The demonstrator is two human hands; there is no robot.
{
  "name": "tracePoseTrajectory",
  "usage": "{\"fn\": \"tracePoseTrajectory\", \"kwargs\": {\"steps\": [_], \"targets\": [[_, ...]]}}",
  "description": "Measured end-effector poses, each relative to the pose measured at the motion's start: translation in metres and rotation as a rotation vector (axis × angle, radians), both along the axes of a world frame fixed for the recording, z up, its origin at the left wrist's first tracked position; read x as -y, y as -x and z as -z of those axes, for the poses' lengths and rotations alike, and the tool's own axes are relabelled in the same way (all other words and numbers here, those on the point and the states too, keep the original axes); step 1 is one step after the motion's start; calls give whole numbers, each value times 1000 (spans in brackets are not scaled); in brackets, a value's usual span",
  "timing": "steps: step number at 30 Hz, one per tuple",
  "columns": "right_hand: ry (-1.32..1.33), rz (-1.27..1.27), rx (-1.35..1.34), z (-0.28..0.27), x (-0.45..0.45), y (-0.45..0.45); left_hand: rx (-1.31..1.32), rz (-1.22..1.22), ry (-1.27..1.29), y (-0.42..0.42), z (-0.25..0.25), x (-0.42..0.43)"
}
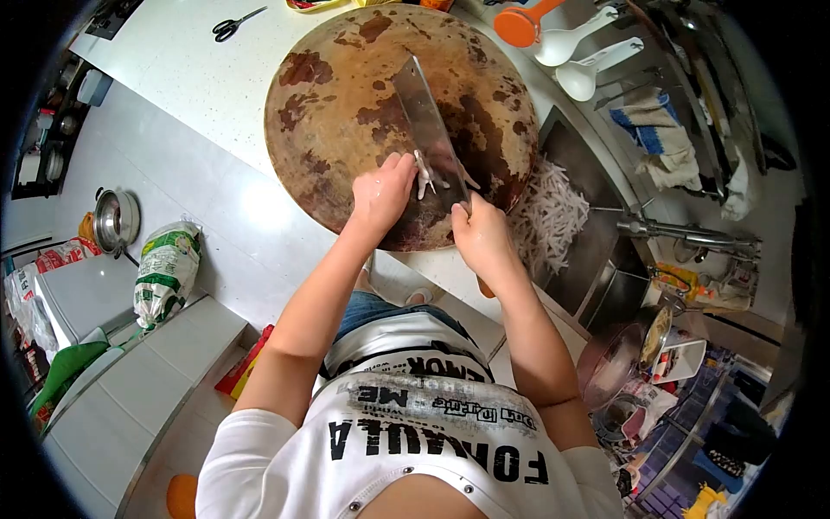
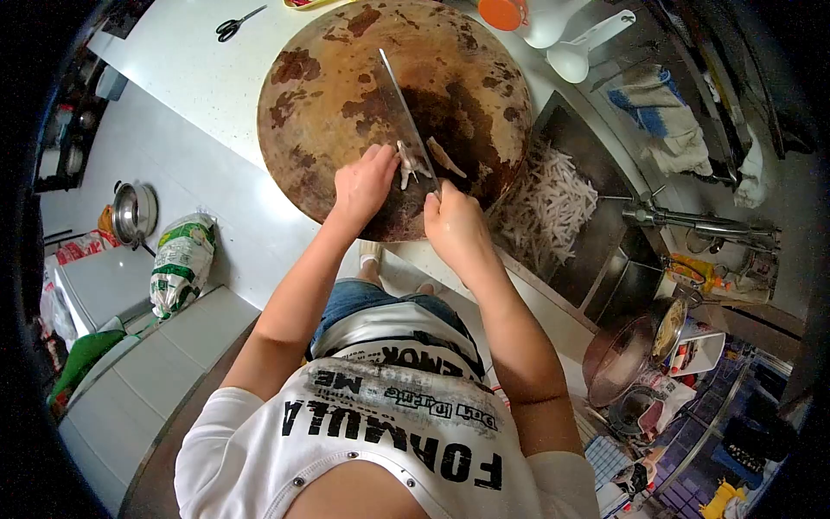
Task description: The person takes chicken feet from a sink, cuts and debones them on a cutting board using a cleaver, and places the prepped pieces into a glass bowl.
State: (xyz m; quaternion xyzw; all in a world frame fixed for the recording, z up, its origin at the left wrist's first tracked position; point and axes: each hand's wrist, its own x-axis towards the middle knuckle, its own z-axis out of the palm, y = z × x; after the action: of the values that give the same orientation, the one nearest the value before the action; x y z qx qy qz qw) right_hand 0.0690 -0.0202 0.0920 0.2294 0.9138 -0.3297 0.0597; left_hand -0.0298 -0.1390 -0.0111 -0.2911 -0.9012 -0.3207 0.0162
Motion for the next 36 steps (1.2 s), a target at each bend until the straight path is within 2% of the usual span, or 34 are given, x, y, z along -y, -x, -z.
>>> {"fn": "tracePoseTrajectory", "kwargs": {"steps": [21, 28, 31, 36], "targets": [[28, -91, 238, -12, -5, 38, 3, -8, 27, -1, 8, -4], [40, -42, 213, 9, -12, 46, 16, 10, -40, 1, 8, -4], [129, 40, 265, 17, -18, 39, 26, 17, -46, 1, 6, -2], [214, 46, 119, 21, -16, 26, 34, 15, -53, 0, 5, -2]]}}
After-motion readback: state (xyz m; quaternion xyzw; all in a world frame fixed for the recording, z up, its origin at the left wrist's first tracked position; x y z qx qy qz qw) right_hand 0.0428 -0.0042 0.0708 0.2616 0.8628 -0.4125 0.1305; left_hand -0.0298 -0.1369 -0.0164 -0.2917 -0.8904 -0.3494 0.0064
